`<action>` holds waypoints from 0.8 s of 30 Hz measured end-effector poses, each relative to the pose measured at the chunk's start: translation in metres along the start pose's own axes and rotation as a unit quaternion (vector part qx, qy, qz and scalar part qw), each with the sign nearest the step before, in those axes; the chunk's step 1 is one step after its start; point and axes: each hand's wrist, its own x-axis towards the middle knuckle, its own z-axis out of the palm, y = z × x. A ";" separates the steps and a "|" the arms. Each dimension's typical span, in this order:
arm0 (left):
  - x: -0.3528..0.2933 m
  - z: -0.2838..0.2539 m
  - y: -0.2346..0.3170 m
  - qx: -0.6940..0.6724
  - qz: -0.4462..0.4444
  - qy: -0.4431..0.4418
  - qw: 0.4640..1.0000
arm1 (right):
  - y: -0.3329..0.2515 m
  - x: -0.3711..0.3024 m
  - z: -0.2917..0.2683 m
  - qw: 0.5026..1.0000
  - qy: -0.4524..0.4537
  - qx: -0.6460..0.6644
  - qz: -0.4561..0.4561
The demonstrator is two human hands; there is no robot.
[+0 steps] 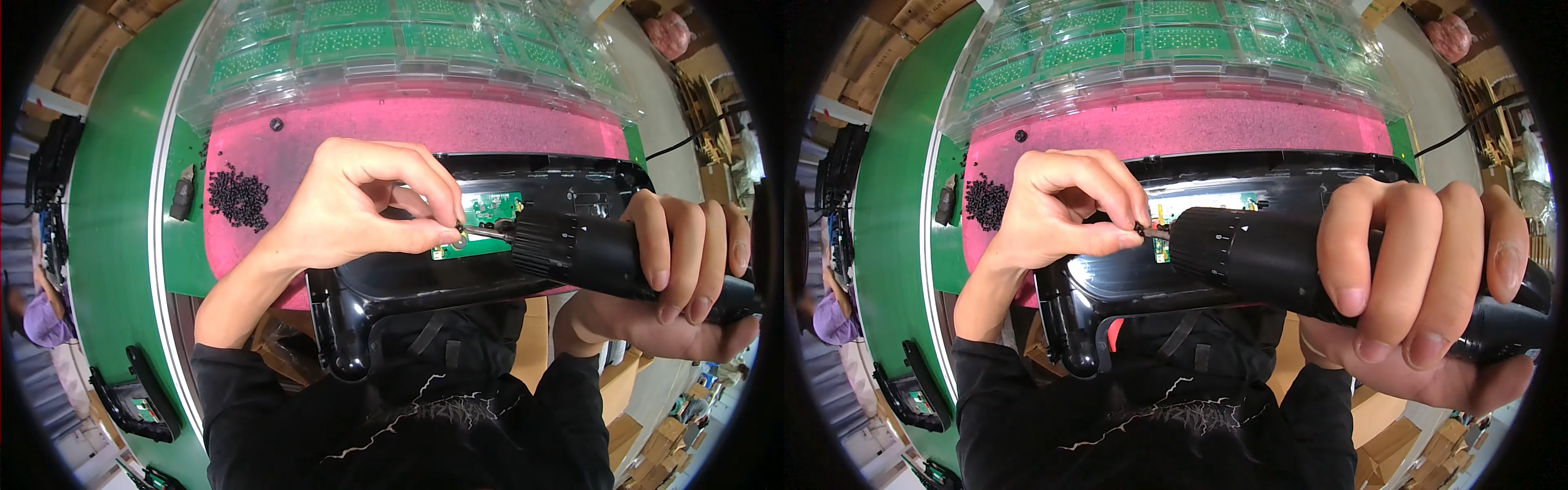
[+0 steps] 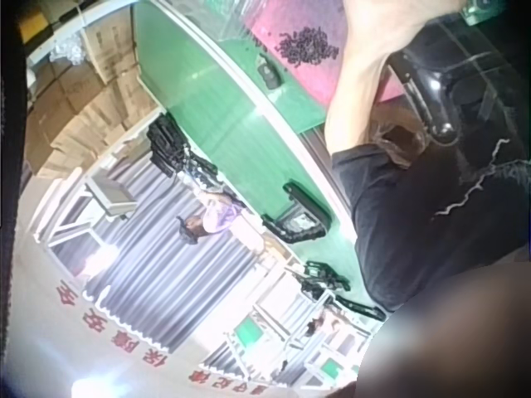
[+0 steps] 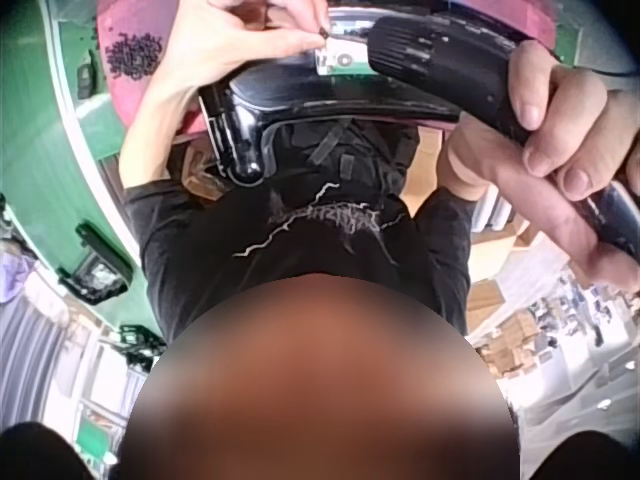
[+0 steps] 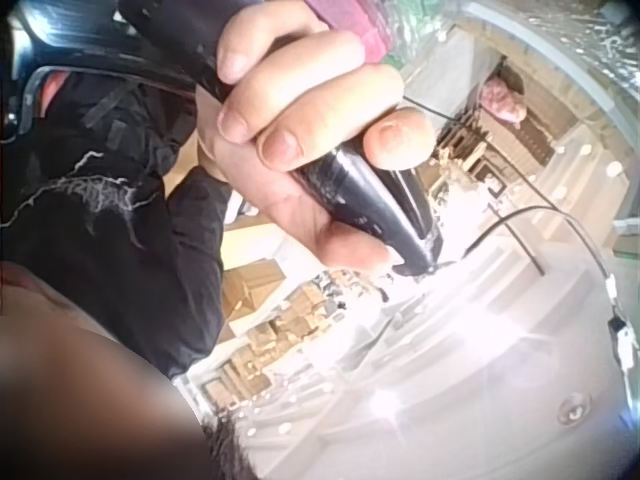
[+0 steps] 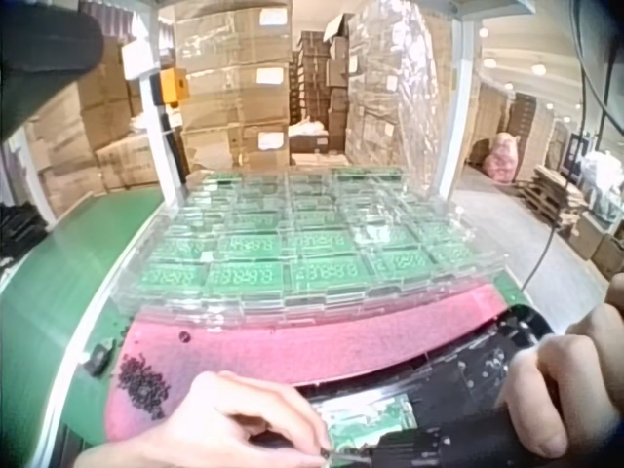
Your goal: Install a printed circuit board into a plastic device housing using an electric screwdriver.
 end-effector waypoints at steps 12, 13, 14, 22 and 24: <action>0.008 0.003 0.001 -0.012 -0.083 0.033 0.996 | 0.010 0.002 -0.009 1.000 0.000 0.022 0.005; 0.009 0.003 0.000 -0.013 -0.084 0.032 0.996 | 0.010 0.002 -0.010 1.000 0.001 0.021 0.005; 0.009 0.001 -0.001 0.021 -0.060 0.012 0.998 | 0.010 0.002 -0.011 1.000 0.003 0.016 -0.002; 0.013 -0.002 -0.010 0.048 -0.016 0.007 0.999 | 0.012 0.004 -0.018 1.000 -0.004 -0.011 -0.015; 0.014 -0.002 -0.011 0.044 -0.022 0.002 0.999 | 0.012 0.005 -0.017 1.000 -0.003 -0.006 -0.011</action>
